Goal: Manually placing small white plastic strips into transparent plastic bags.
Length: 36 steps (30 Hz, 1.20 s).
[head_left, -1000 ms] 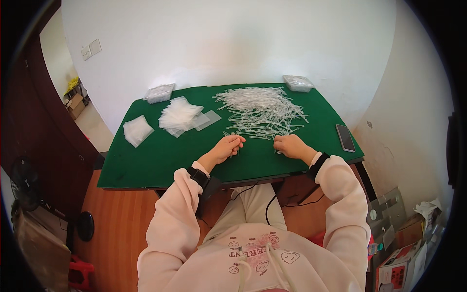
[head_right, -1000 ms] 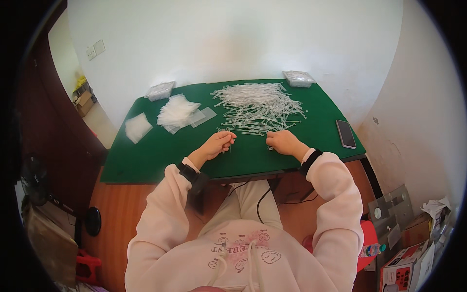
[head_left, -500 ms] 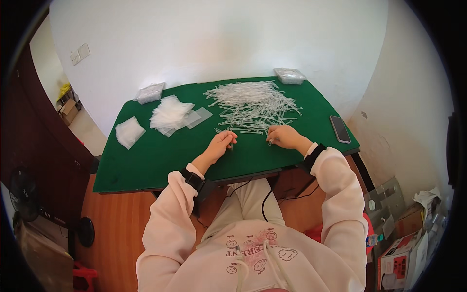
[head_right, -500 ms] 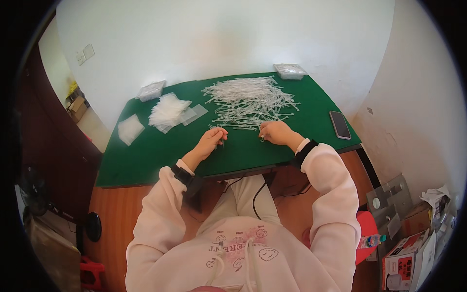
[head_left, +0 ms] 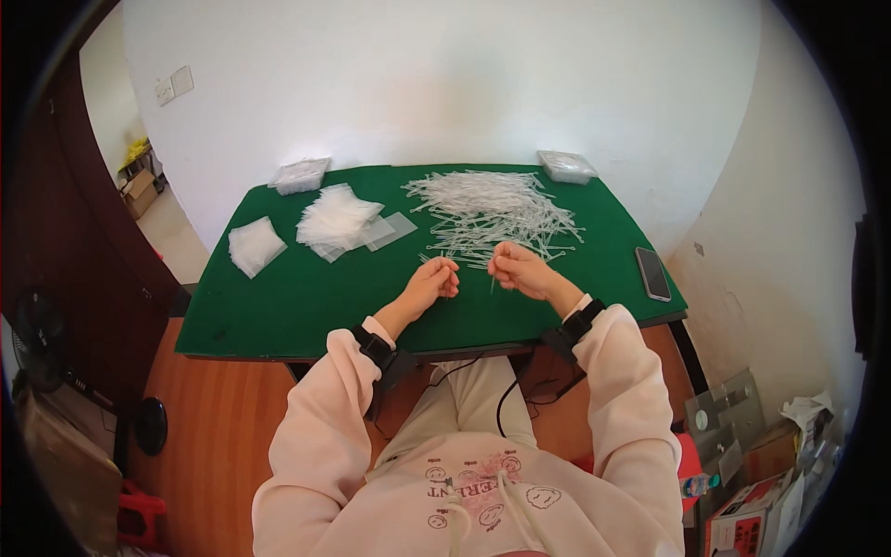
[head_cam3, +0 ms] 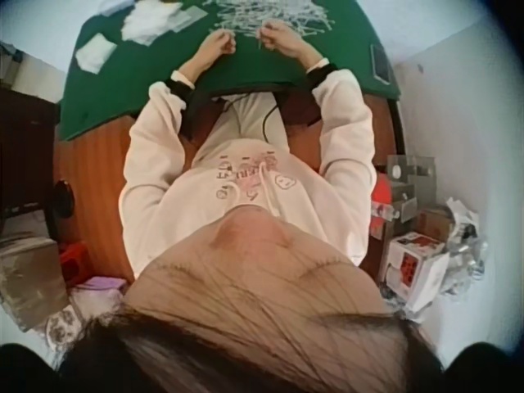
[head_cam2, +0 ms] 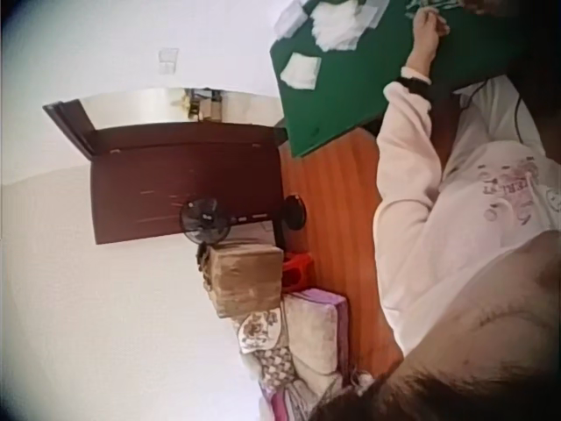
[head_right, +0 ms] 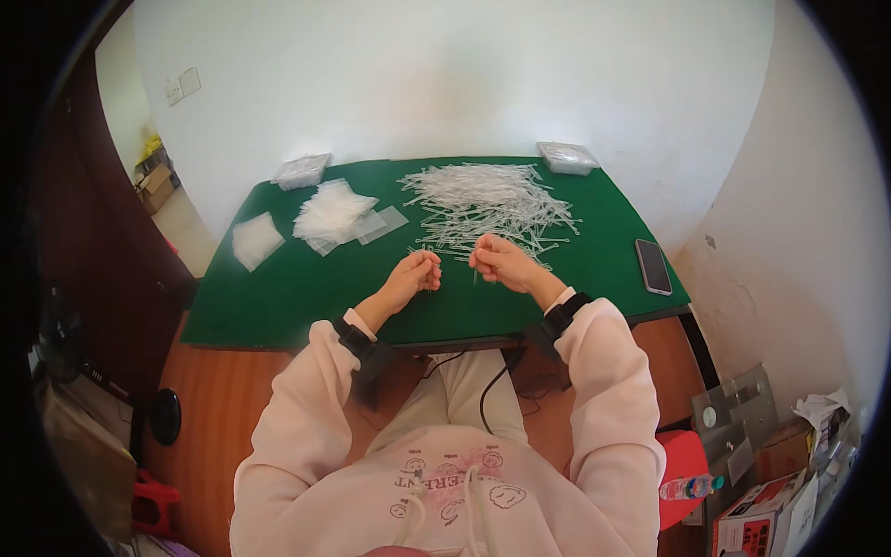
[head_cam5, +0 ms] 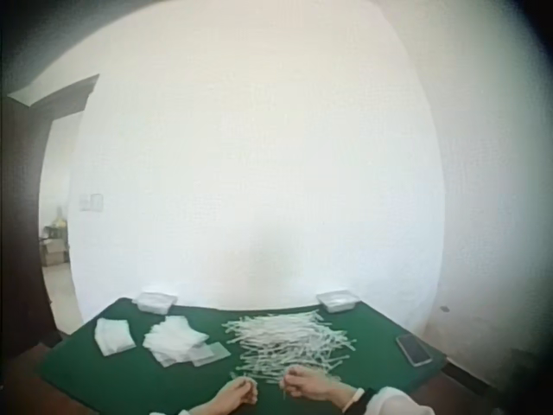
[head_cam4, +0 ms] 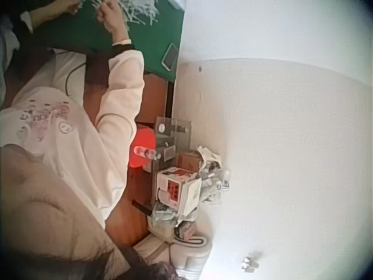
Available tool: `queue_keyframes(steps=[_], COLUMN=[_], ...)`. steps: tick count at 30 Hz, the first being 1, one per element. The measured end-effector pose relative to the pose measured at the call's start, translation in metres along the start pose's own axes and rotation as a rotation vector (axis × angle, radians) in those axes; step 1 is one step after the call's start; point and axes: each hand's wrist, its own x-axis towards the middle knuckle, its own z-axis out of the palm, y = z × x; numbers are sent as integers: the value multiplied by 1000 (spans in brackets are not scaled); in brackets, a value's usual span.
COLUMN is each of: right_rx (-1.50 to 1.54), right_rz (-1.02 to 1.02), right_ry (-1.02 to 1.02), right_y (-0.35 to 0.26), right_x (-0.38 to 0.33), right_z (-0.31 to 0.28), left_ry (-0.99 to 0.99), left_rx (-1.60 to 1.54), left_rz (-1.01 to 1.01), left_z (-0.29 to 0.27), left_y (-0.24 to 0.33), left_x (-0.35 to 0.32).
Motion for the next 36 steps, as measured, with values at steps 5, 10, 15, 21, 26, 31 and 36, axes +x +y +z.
queue_keyframes(steps=[5,10,15,21,26,31,36], right_rx=[135,-71,-76,-9,-49,-425,-821], right_rz=[44,41,-45,-113,-123,-280,-327], right_ry=[-90,20,195,274,293,363,462], right_y=[9,20,28,36,40,29,18], right_x=[2,5,8,8,0,10,29], right_z=[14,21,29,23,14,18,1], left_ry=[-44,11,7,-20,116,72,-86], left_rx=[63,159,175,144,208,926,1398], left_rz=[21,41,21,-81,-39,289,377], left_z=[0,7,6,5,-10,-53,-42], left_y=[6,7,7,13,24,36,48], left_x=[1,-1,-1,-2,8,30,45])
